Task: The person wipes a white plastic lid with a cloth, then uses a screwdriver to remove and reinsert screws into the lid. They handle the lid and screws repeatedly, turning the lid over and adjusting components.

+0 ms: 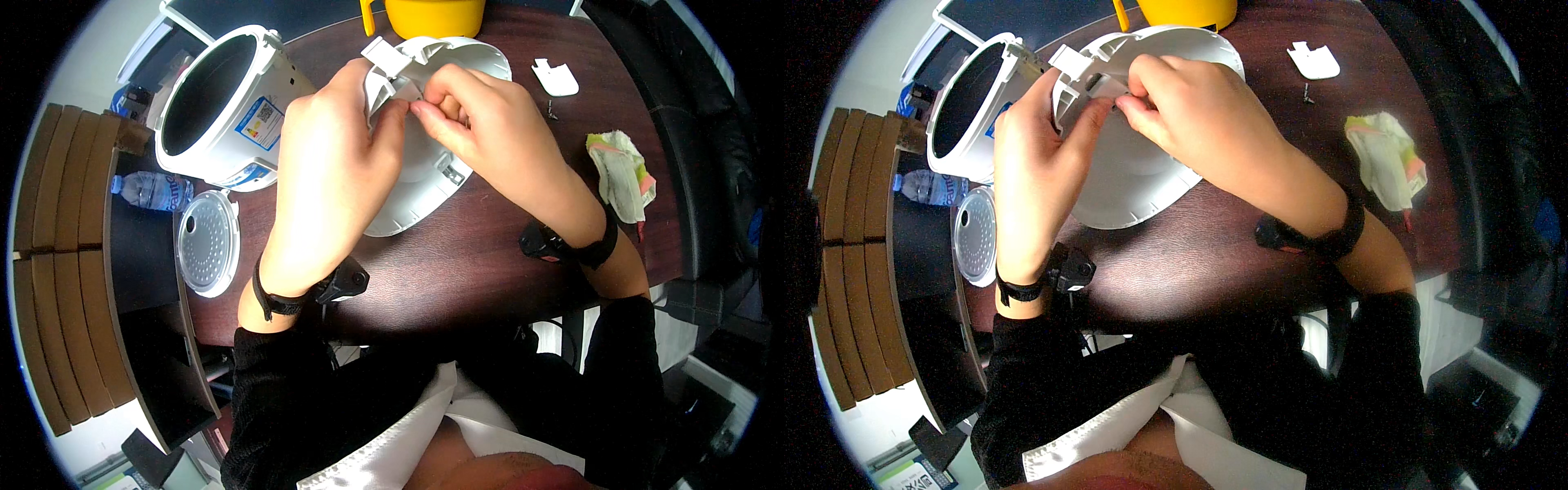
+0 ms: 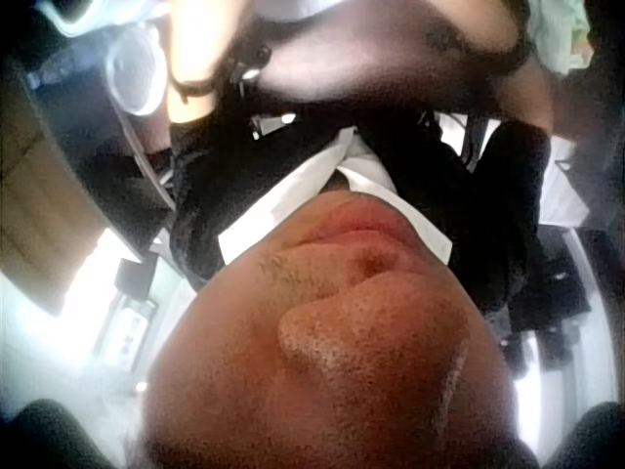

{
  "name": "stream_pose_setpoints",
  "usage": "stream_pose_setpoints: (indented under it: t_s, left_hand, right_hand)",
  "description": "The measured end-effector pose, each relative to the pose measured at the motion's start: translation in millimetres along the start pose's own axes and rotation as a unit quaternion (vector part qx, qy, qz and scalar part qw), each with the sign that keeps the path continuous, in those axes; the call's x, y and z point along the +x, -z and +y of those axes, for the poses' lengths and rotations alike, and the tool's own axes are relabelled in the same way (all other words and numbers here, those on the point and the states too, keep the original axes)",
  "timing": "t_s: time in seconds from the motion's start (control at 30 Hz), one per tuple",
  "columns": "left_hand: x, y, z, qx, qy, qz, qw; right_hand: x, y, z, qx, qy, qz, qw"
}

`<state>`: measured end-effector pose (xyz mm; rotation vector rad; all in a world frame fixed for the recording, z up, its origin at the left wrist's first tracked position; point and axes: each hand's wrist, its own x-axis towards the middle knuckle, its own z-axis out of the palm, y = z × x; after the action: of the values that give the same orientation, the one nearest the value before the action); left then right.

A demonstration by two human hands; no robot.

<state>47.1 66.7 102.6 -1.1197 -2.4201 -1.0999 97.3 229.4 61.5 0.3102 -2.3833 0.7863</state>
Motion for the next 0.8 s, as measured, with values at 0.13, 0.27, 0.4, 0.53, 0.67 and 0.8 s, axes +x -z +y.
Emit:
stream_pose_setpoints:
  t_s: [0.13,0.27,0.4,0.53,0.67,0.8]
  left_hand:
    - [0,2,1,0.0,0.008,-0.006,1.0]
    - [0,2,4,0.005,0.013,-0.009,1.0]
    - [0,3,4,0.021,0.017,-0.018,0.999]
    - [0,1,4,-0.001,0.007,-0.007,1.0]
    - [0,2,3,0.002,0.005,-0.009,1.0]
    - [0,0,-4,0.007,-0.008,-0.002,1.0]
  right_hand:
    - [1,2,-2,0.001,0.03,0.009,0.999]
    - [1,5,0,0.002,0.036,-0.008,0.999]
    - [3,7,2,-0.011,0.06,-0.025,0.998]
    - [2,4,5,0.008,0.068,-0.012,0.998]
    - [3,0,3,0.035,0.069,0.015,0.997]
    - [3,11,-1,0.026,0.075,-0.007,0.997]
